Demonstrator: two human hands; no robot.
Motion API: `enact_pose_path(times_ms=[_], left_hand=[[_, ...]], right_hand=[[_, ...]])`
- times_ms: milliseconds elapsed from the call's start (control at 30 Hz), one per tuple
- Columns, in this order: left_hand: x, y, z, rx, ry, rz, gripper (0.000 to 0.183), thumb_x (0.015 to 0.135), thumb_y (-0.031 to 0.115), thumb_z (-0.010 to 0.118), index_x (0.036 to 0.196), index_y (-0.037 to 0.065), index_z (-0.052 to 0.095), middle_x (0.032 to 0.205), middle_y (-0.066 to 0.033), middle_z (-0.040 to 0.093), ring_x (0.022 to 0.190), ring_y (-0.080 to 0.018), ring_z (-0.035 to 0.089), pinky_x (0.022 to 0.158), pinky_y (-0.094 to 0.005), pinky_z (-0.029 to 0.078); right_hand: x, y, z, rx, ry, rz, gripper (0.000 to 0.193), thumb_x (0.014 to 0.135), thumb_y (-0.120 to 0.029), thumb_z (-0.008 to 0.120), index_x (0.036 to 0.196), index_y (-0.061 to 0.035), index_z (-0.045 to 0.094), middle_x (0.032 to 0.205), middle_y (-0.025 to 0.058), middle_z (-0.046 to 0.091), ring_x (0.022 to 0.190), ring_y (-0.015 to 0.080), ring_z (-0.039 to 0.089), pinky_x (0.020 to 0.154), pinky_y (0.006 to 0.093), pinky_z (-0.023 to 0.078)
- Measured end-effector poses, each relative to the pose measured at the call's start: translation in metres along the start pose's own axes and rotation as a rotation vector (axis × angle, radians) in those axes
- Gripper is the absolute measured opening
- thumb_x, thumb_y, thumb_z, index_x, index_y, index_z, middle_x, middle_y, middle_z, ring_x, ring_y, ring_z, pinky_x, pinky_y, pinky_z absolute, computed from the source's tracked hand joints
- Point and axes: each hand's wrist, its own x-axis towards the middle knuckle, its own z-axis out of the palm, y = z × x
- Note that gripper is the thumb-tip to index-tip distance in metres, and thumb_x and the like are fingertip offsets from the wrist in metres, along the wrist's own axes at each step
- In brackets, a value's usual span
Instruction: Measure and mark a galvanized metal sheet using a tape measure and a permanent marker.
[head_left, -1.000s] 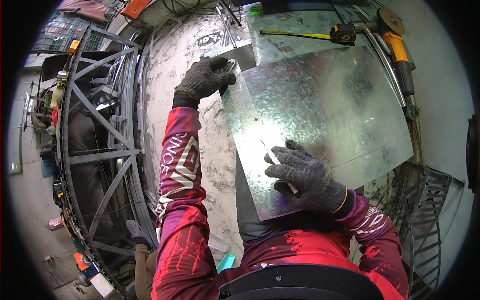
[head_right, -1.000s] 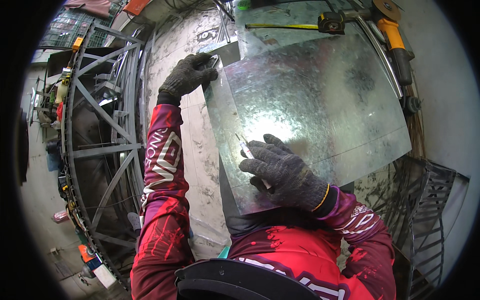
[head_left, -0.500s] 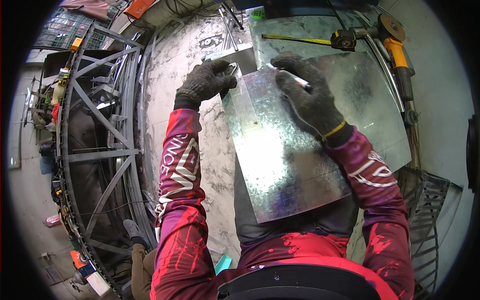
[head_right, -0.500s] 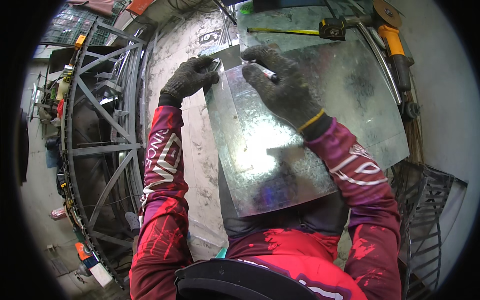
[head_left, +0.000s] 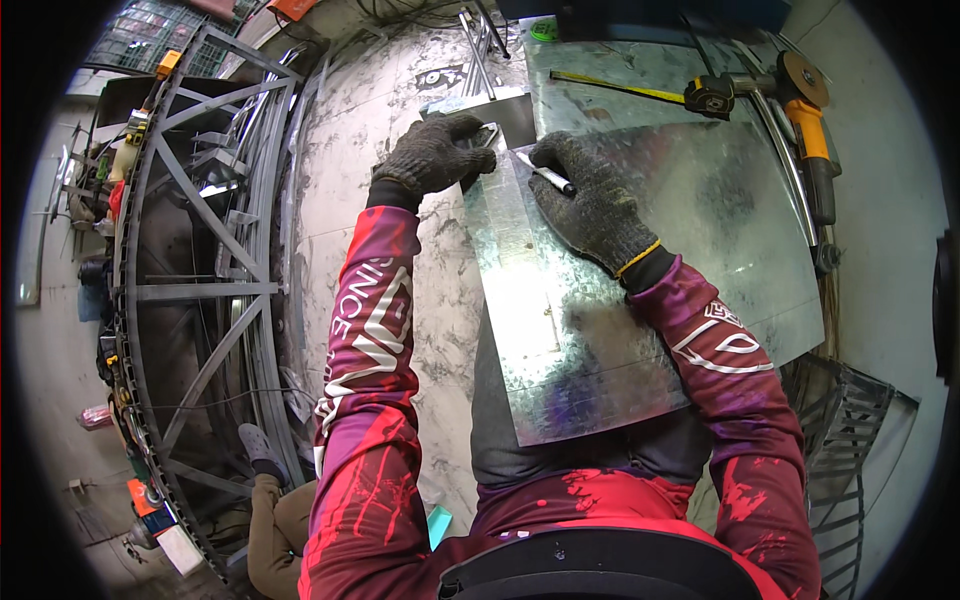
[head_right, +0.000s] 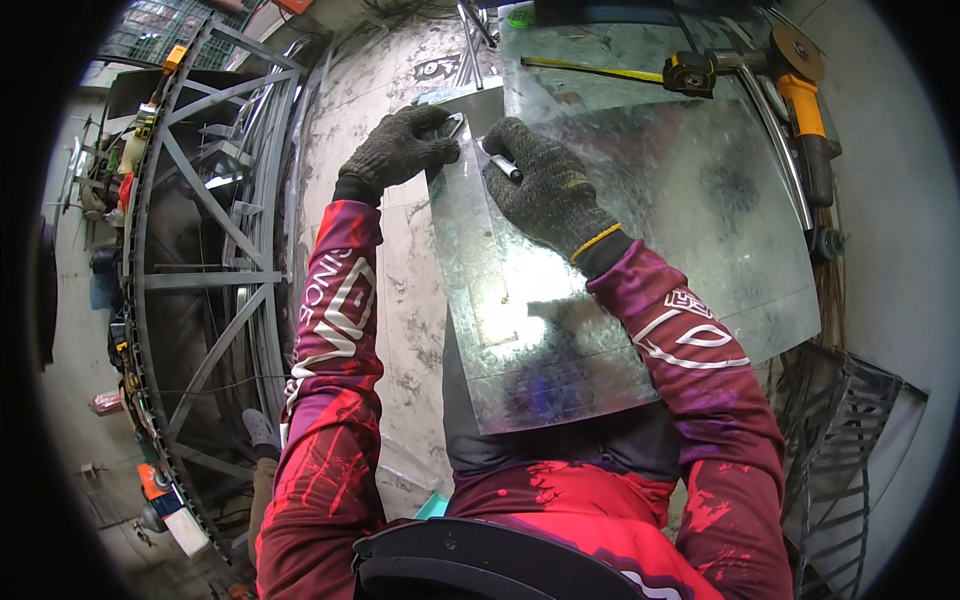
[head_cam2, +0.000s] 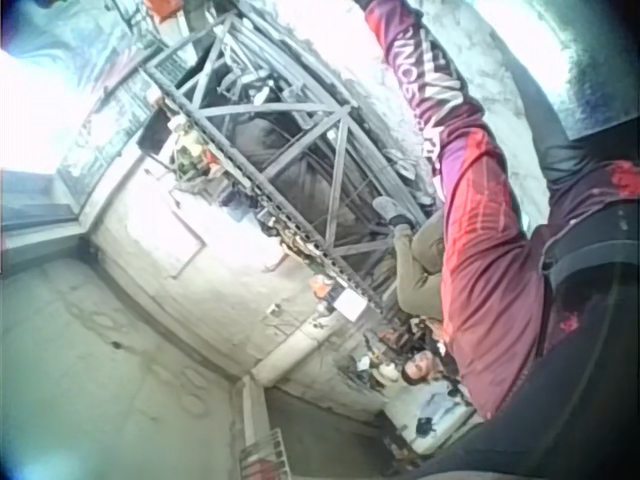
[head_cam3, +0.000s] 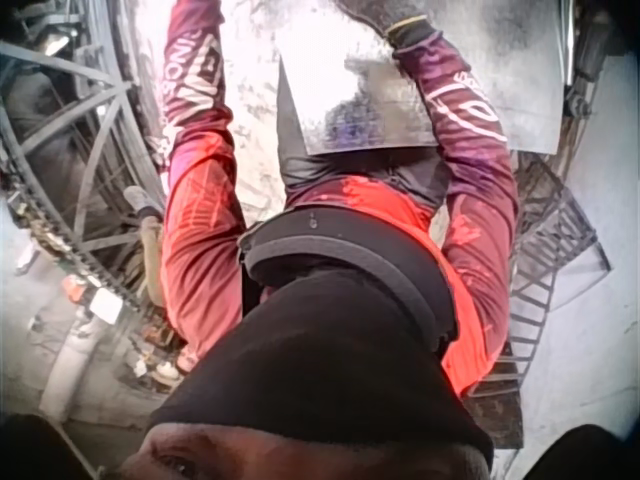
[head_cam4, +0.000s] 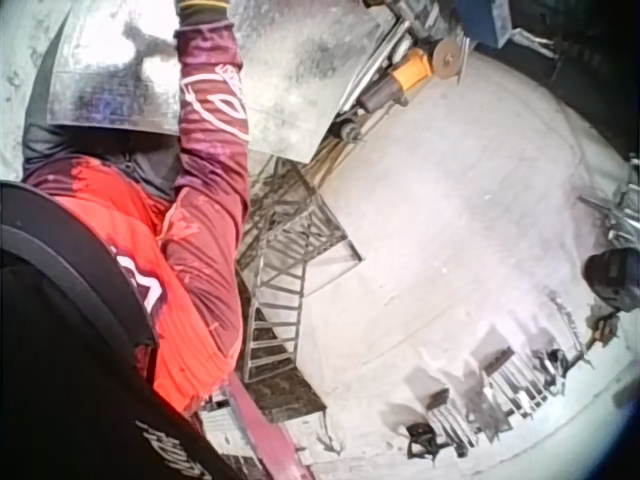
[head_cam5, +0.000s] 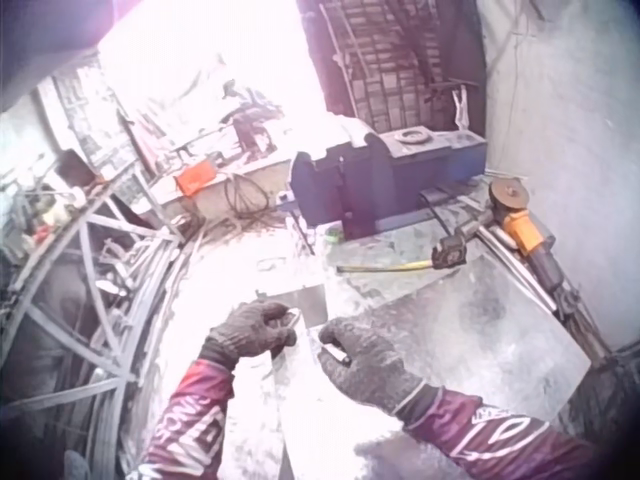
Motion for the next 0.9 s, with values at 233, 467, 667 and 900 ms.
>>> enact_pose_path(times_ms=[233,467,667,900], left_hand=[[-0.004,0.016,-0.002,-0.032,0.006,0.013,0.054,0.082,0.034,0.082,0.127,0.007,0.07,0.118,-0.0152,0.075,0.103,-0.0296,0.072,0.092,-0.0396,0.056],[-0.006,0.016,-0.004,-0.002,-0.001,0.014,0.051,0.084,0.034,0.081,0.126,0.008,0.07,0.116,-0.0141,0.075,0.103,-0.03,0.072,0.091,-0.0395,0.055],[-0.001,0.005,0.001,0.005,0.015,0.039,0.053,0.083,0.035,0.081,0.128,0.009,0.069,0.119,-0.0151,0.074,0.106,-0.0311,0.071,0.093,-0.0398,0.055],[-0.001,0.01,-0.002,0.049,-0.018,0.0,0.058,0.081,0.038,0.082,0.13,0.009,0.068,0.123,-0.0149,0.072,0.111,-0.0324,0.07,0.096,-0.0401,0.054]], right_hand=[[0.002,0.003,0.003,-0.031,-0.022,0.048,0.02,0.096,-0.026,0.067,0.11,-0.0126,0.06,0.097,0.0141,0.072,0.084,0.0346,0.071,0.073,0.0461,0.054],[0.004,0.003,0.005,-0.04,-0.036,0.063,0.02,0.097,-0.026,0.065,0.11,-0.0126,0.06,0.098,0.0144,0.073,0.088,0.0356,0.071,0.075,0.047,0.054],[0.004,0.001,0.002,-0.053,-0.056,0.046,0.019,0.095,-0.023,0.065,0.11,-0.0116,0.061,0.099,0.0151,0.072,0.089,0.0358,0.071,0.077,0.0464,0.054],[0.001,-0.002,-0.003,-0.041,-0.056,-0.018,0.016,0.093,-0.02,0.067,0.106,-0.011,0.062,0.093,0.0161,0.069,0.086,0.0372,0.068,0.076,0.0461,0.053]])
